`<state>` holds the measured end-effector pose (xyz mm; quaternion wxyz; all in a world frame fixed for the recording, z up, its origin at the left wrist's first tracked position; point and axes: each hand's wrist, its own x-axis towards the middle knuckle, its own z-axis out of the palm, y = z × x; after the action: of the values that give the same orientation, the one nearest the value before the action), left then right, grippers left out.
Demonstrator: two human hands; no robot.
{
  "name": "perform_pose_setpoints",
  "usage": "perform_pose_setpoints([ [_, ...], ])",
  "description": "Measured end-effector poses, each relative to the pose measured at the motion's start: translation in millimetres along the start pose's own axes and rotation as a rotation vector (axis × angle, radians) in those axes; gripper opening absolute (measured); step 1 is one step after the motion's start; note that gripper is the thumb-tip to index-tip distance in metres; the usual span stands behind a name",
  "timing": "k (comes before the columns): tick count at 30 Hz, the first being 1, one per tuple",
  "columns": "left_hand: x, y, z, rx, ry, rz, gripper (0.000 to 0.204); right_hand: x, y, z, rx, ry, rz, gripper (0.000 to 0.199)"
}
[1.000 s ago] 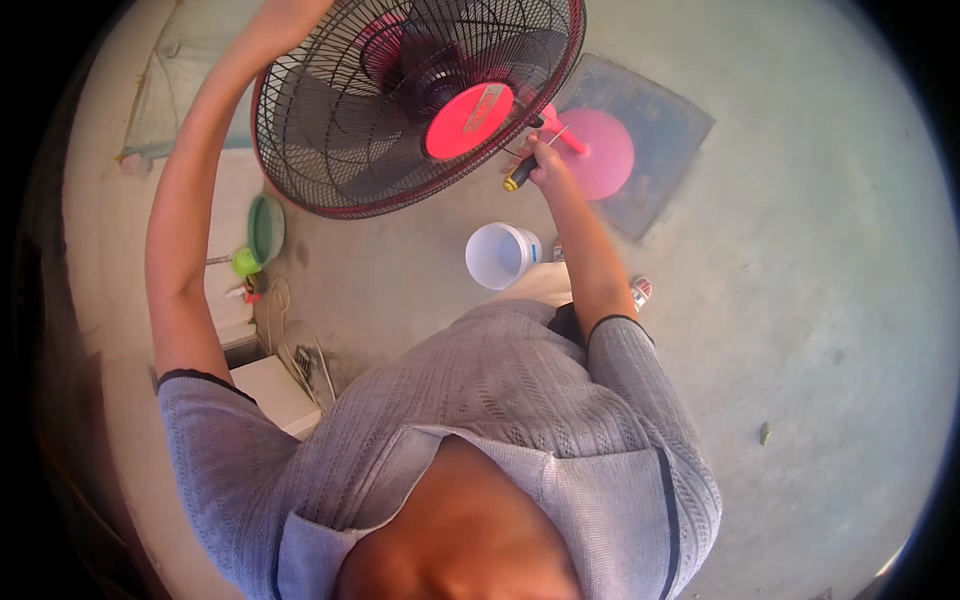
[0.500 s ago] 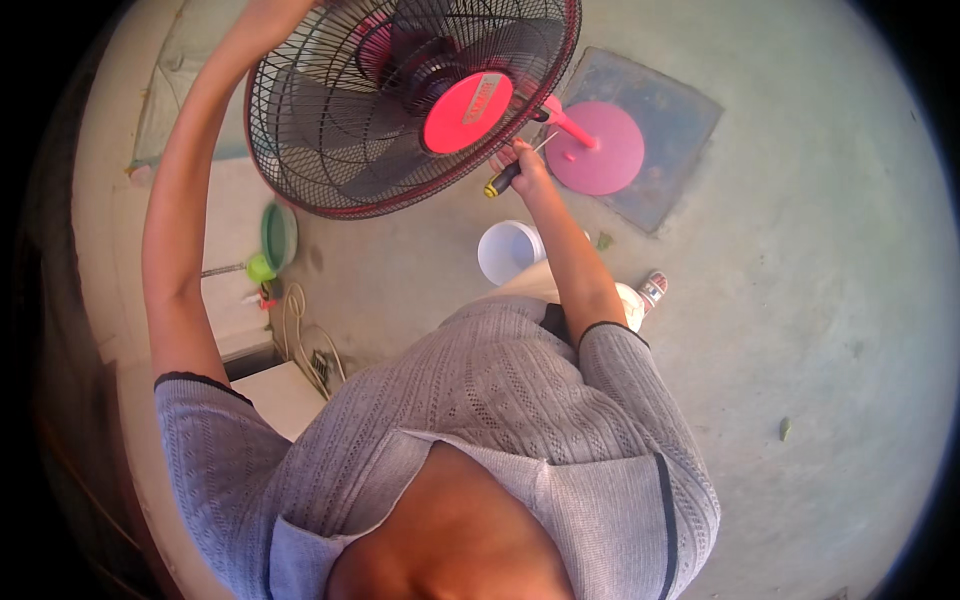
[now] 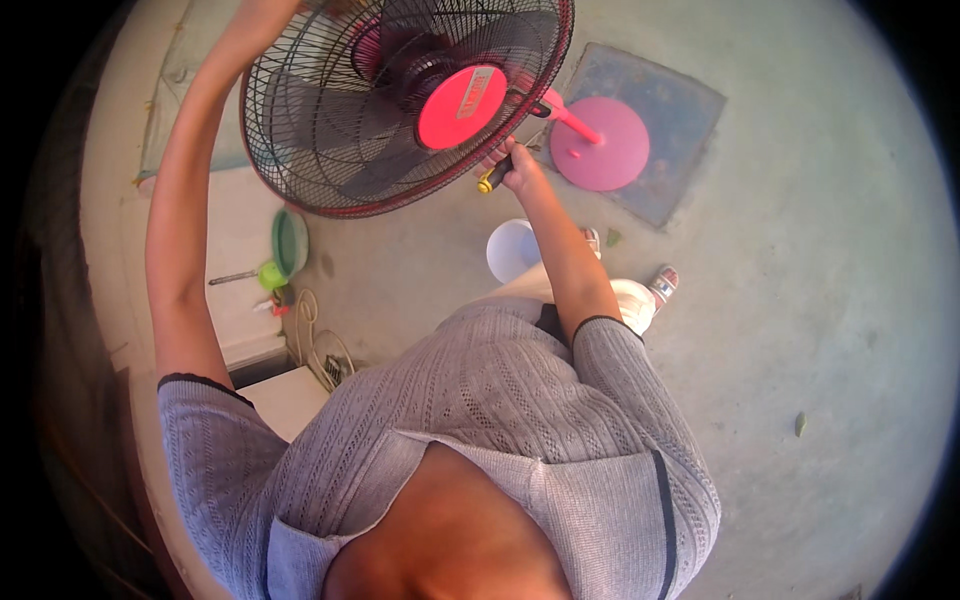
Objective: The person uses a screwdriver to loosen and remove the screws securing the front and rear wire cages of a pink pedestal fan. They detach the front cage, set it aside, and then remove the rear cage, leaving the fan blades exposed.
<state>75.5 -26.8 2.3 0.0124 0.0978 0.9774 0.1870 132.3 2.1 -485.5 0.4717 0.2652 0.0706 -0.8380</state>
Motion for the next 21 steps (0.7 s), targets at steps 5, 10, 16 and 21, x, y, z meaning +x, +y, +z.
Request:
perform_pose_setpoints([
  [5, -1, -1, 3, 0.060, 0.045, 0.003, 0.036, -11, 6, 15, 0.044, 0.075, -0.012, 0.021],
  [10, 1, -2, 1, 0.093, 0.032, -0.117, 0.037, -7, 6, 5, 0.056, 0.070, -0.077, 0.022],
  [16, 16, -17, 2, 0.303, 0.117, 0.241, 0.040, -3, -3, -2, 0.036, 0.030, -0.089, 0.014],
  [21, 15, -43, 1, 0.390, 0.233, 0.251, 0.041, -36, 3, 19, -0.097, 0.101, -0.062, 0.020],
])
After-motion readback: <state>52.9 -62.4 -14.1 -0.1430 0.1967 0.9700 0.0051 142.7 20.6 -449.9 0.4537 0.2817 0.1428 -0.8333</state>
